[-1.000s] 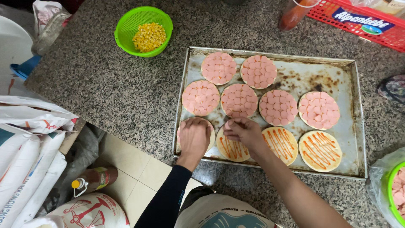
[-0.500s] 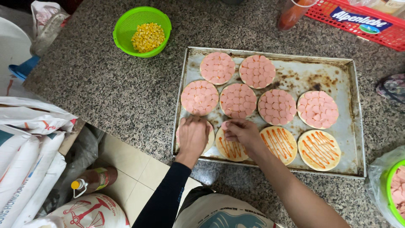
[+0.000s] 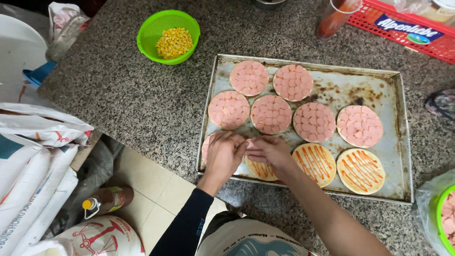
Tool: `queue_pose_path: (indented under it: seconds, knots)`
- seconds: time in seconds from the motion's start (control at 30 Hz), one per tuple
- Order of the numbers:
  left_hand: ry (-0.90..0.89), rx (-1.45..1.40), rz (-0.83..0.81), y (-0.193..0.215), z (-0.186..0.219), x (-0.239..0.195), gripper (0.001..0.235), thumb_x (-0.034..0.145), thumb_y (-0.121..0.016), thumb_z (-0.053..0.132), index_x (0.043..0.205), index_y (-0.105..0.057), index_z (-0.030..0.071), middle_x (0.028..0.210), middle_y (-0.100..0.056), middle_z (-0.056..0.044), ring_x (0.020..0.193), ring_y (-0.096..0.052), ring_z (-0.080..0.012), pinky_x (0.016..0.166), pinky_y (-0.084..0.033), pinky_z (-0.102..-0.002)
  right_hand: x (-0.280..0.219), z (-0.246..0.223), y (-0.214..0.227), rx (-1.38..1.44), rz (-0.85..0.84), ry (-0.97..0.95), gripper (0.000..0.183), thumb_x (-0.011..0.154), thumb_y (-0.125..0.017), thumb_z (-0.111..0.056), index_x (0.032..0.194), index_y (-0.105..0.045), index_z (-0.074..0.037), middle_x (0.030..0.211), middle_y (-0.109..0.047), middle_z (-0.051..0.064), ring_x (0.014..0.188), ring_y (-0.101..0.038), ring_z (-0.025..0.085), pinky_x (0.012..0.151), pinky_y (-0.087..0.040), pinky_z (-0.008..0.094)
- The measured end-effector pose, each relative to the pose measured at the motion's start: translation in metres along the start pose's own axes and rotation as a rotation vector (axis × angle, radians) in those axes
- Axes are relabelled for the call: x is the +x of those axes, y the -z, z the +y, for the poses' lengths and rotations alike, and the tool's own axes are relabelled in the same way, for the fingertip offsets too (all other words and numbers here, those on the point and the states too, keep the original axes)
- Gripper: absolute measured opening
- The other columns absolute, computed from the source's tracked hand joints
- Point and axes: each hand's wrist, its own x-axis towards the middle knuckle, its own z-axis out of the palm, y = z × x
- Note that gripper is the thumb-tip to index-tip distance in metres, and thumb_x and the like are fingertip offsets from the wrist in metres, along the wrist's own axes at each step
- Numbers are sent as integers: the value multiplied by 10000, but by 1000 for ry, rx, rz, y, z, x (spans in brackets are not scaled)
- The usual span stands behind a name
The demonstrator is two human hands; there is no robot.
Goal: The person uses chopsticks to turn donuts in a pan of oil and then by hand places pieces of sliced meat onto small rounds of dough on a tray.
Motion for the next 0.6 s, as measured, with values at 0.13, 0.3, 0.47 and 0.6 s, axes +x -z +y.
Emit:
queue_pose_path:
  seconds: [0.13,0.3,0.47,0.6]
  knots:
    - [90,-68,35,3,-4,-5,111,853,-758,151,812,-715,57,811,-715,-102,845,-682,-306,905,-495,-416,-1,1,1,99,-28,8,330,949,-615,-193,1185,-631,36,1125,-747,189,1031,-758,298,881,-623,389]
    - [186,51,82,10,-16,-12,107,854,-711,149,905,-761,71,941,-746,-111,847,-691,-309,795,-471,-450,-13,-8,7,46,57,25,314,927,-685,-176,1141,-665,53,1081,-750,182,1016,-756,275,902,-622,368]
    - [294,2,-81,-7,-25,-20,109,906,-678,179,912,-773,128,874,-749,-66,853,-706,-267,855,-510,-405,-17,-9,10,64,80,46,318,917,-701,-184,1138,-668,42,1069,-749,171,1000,-757,267,897,-622,371]
    - [25,156,-32,-25,-28,-25,65,820,-737,147,810,-736,83,886,-730,-87,900,-687,-286,891,-464,-437,-19,-7,11,61,81,3,301,927,-689,-194,1146,-672,12,1071,-754,154,1002,-754,250,897,-619,366]
